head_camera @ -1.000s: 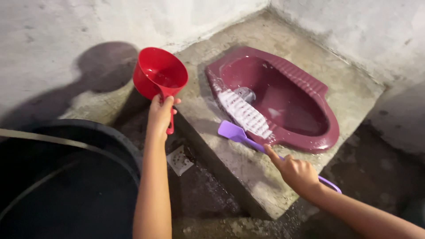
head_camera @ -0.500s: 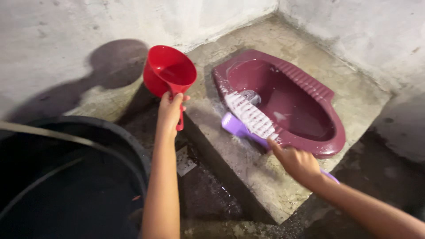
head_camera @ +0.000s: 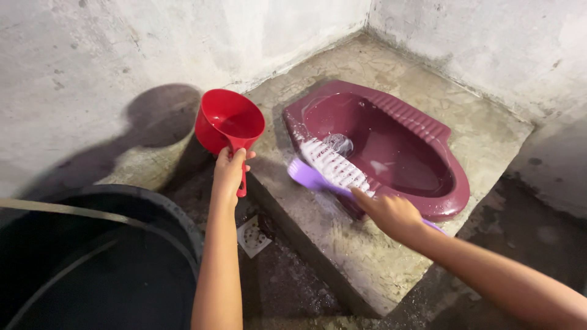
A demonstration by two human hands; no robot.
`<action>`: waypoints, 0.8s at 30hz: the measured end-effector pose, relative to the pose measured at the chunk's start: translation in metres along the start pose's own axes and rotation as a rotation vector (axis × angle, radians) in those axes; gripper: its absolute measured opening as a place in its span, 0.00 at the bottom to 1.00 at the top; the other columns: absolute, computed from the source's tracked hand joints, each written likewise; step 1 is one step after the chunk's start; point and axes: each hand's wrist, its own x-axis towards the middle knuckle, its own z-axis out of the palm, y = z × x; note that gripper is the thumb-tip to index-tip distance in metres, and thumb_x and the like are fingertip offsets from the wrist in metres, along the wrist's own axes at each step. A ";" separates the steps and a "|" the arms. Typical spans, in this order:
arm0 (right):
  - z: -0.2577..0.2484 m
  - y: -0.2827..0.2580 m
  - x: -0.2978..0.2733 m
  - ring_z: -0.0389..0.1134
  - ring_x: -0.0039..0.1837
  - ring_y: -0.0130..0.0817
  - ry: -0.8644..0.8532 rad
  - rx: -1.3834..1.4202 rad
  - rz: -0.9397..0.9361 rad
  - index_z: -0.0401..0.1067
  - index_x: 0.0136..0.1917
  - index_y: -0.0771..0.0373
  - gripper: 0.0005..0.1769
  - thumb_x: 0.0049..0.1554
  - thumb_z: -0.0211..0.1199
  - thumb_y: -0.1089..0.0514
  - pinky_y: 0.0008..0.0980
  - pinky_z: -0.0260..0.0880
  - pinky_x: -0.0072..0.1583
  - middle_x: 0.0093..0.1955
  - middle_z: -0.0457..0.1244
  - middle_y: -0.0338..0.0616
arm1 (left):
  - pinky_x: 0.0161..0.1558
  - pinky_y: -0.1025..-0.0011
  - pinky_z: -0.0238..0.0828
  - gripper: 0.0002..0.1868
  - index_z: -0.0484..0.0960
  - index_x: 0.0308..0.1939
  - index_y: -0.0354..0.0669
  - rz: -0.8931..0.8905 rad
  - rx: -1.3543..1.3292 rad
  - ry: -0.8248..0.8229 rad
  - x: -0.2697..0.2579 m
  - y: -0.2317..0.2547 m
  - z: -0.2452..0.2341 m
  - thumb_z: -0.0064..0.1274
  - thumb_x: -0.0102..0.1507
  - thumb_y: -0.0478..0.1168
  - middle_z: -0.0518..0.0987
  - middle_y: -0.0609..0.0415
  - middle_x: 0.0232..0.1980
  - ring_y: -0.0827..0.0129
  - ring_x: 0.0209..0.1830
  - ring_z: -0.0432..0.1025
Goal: The person pours a cleaning liquid from a pouch into a squat toilet, then uses a purple brush and a red scoop to scrub the toilet bowl with water. The person repeatedly scoops water and scrubs the interior surfaces of the toilet.
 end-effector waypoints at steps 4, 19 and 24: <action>-0.041 -0.043 0.107 0.75 0.42 0.47 0.225 0.006 -0.054 0.50 0.79 0.55 0.30 0.65 0.51 0.61 0.47 0.76 0.41 0.41 0.70 0.52 | 0.42 0.75 0.69 0.18 0.76 0.58 0.41 0.019 0.045 -0.001 -0.005 0.012 0.004 0.48 0.66 0.42 0.85 0.55 0.46 0.76 0.35 0.69; -0.037 -0.064 0.185 0.74 0.40 0.44 0.333 -0.045 0.049 0.57 0.74 0.56 0.27 0.63 0.53 0.61 0.45 0.76 0.37 0.38 0.70 0.48 | 0.47 0.54 0.73 0.18 0.80 0.52 0.42 0.266 0.760 0.134 -0.007 -0.005 0.014 0.54 0.66 0.50 0.85 0.42 0.43 0.46 0.46 0.78; -0.033 -0.064 0.175 0.75 0.39 0.40 0.372 -0.221 -0.037 0.47 0.82 0.61 0.40 0.60 0.55 0.60 0.41 0.76 0.39 0.39 0.70 0.45 | 0.46 0.48 0.74 0.20 0.76 0.58 0.46 0.199 1.061 0.207 -0.001 0.002 0.036 0.52 0.65 0.49 0.83 0.42 0.46 0.42 0.46 0.77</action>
